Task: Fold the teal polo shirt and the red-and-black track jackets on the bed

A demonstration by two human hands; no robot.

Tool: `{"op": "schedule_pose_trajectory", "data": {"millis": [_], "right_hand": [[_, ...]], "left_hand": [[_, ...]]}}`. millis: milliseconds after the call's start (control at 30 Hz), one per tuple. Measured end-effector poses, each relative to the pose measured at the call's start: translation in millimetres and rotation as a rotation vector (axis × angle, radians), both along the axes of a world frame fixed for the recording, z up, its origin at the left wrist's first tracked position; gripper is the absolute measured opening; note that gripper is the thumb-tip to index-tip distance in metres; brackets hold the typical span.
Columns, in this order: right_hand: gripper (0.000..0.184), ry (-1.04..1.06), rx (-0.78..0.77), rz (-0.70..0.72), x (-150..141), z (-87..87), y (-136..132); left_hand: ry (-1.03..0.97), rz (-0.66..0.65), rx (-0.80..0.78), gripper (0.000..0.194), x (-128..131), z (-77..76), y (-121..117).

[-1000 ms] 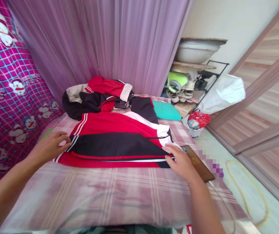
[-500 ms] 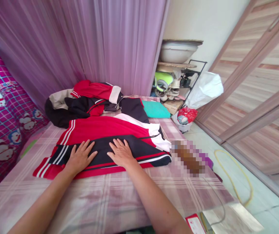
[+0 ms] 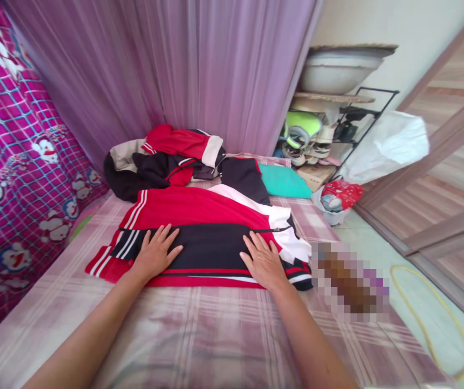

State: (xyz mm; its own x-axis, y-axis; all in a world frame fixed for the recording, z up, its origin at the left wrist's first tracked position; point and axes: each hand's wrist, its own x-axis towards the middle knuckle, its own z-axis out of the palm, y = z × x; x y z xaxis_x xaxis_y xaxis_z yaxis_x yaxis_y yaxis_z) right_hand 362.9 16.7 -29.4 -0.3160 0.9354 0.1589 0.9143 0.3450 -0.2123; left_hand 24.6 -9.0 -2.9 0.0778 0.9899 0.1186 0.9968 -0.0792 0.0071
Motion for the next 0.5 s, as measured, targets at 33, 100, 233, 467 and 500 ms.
{"op": "schedule_pose_trajectory", "data": {"millis": [33,100,233,467,500], "right_hand": [[0.05,0.037,0.016,0.009,0.3,0.4,0.9],[0.048,0.148,0.082,0.013,3.7,5.7,2.0],[0.046,0.266,0.197,-0.144,24.2,22.9,-0.9],[0.034,0.101,0.106,-0.3,62.1,15.8,-20.6],[0.033,0.082,0.1,-0.33,64.1,13.7,-22.1]], "left_hand": [[-0.003,0.003,0.004,0.06,0.1,0.3,-0.5],[-0.004,0.017,0.015,0.06,0.2,0.5,-1.2],[0.024,0.052,0.03,0.061,-2.3,1.1,-1.3],[0.091,0.1,0.031,0.063,-21.7,1.3,4.4],[0.093,0.099,0.034,0.063,-23.4,0.4,5.0]]}}
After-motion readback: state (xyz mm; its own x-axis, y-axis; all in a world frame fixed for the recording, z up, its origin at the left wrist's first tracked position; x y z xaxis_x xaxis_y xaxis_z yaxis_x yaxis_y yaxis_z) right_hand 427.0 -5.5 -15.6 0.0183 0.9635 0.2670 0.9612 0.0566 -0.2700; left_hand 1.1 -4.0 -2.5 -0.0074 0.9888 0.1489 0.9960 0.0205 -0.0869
